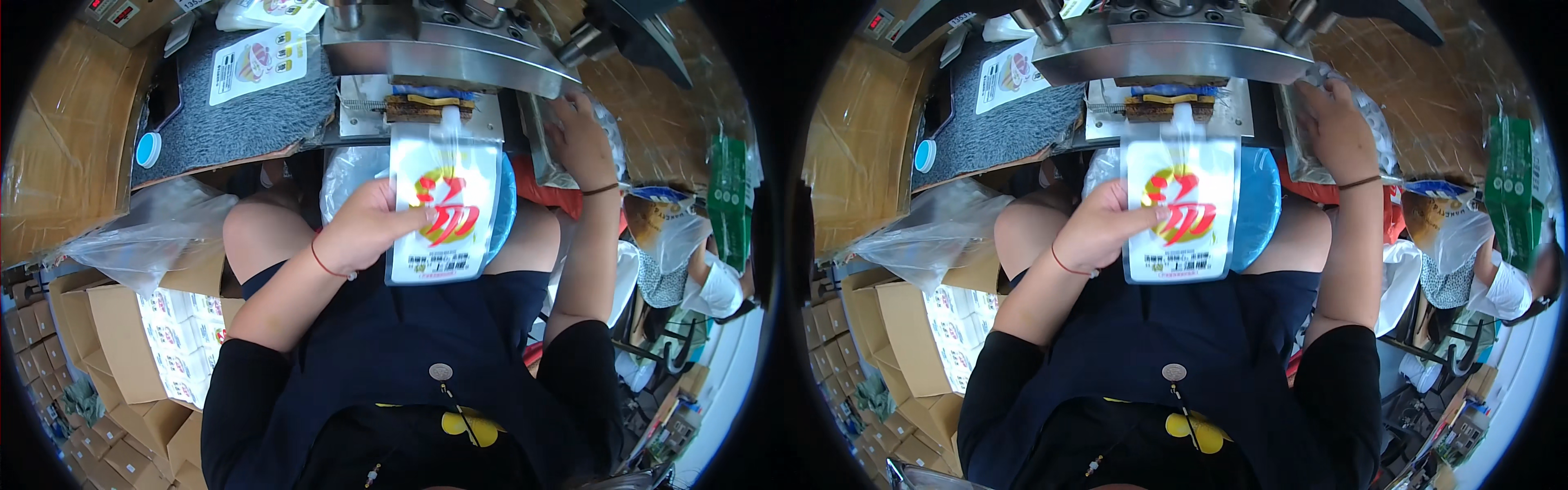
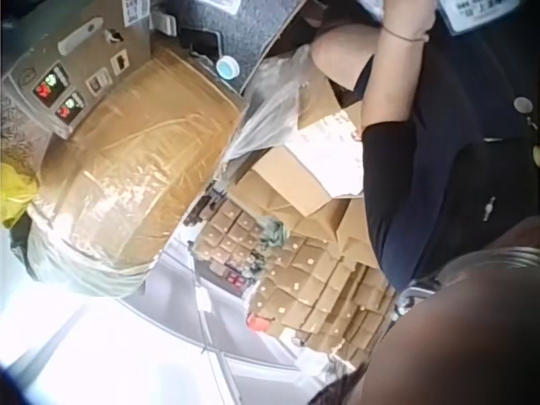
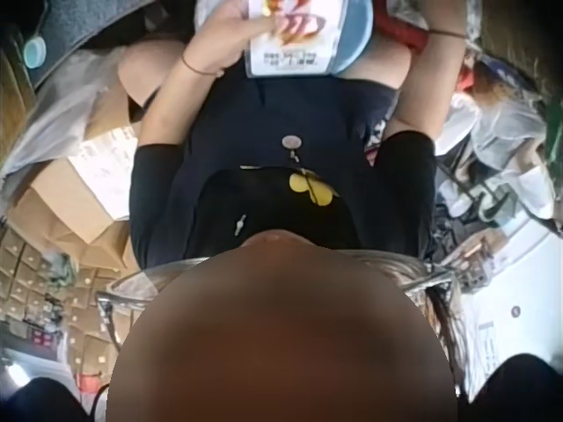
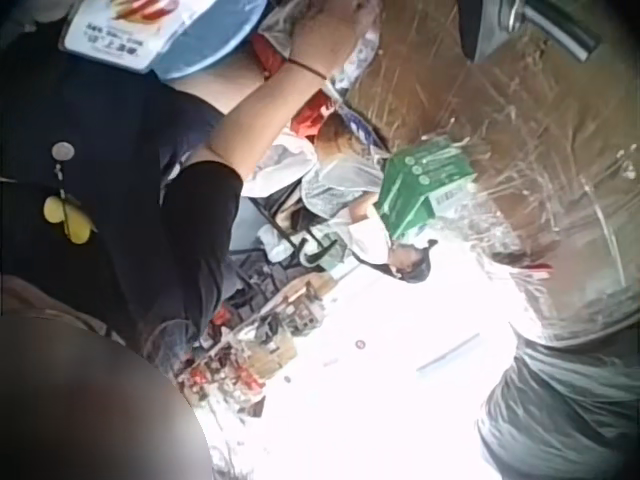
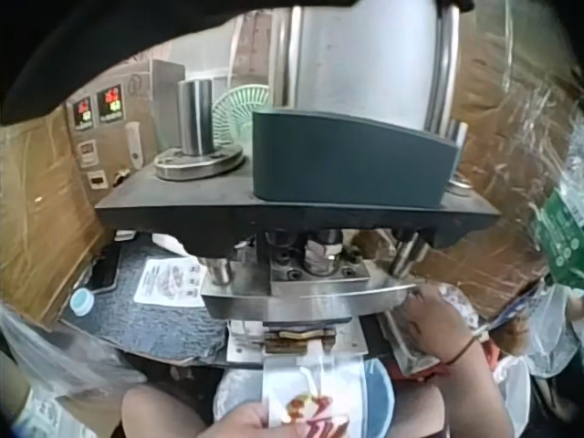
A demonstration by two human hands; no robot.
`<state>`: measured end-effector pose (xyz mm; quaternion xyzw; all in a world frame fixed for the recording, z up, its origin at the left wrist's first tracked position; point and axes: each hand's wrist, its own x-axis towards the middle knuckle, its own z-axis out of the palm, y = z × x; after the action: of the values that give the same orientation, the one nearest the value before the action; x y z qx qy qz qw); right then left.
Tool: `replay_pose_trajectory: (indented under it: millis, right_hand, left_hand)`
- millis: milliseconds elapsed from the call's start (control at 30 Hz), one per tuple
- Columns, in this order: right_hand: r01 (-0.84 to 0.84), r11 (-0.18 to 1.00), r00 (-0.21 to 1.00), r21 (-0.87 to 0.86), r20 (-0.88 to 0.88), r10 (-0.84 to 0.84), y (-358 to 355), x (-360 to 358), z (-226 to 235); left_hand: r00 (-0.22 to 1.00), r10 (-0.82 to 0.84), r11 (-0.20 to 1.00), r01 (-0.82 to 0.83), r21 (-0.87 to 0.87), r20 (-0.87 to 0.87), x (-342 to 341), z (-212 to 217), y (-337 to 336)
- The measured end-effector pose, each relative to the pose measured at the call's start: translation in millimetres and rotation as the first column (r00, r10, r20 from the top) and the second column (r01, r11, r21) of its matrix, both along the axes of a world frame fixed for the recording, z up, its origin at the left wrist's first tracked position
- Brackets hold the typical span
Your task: Sealing individual soup packets using a heat sealer and placing them in a container.
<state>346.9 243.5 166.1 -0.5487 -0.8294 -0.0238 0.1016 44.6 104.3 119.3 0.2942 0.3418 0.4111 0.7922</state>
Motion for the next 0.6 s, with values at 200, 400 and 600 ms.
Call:
replay_pose_trajectory:
  millis: [200, 400, 600]
  right_hand:
    - [0.032, 0.998, 0.985, 0.062, -0.172, -0.021, 13, -4, -22]
    - [0.018, 0.987, 0.985, 0.161, -0.171, 0.01, 16, 14, -29]
    - [0.01, 0.997, 0.939, 0.071, -0.344, 0.015, 4, 21, -17]
  left_hand:
    - [0.999, 0.021, 0.998, -0.018, -0.058, 0.045, -13, 7, 45]
    - [0.093, 0.925, 0.38, -0.181, 0.907, -0.369, -90, 6, 84]
    - [-0.289, 0.74, 0.61, 0.667, 0.427, -0.607, -145, 2, 66]
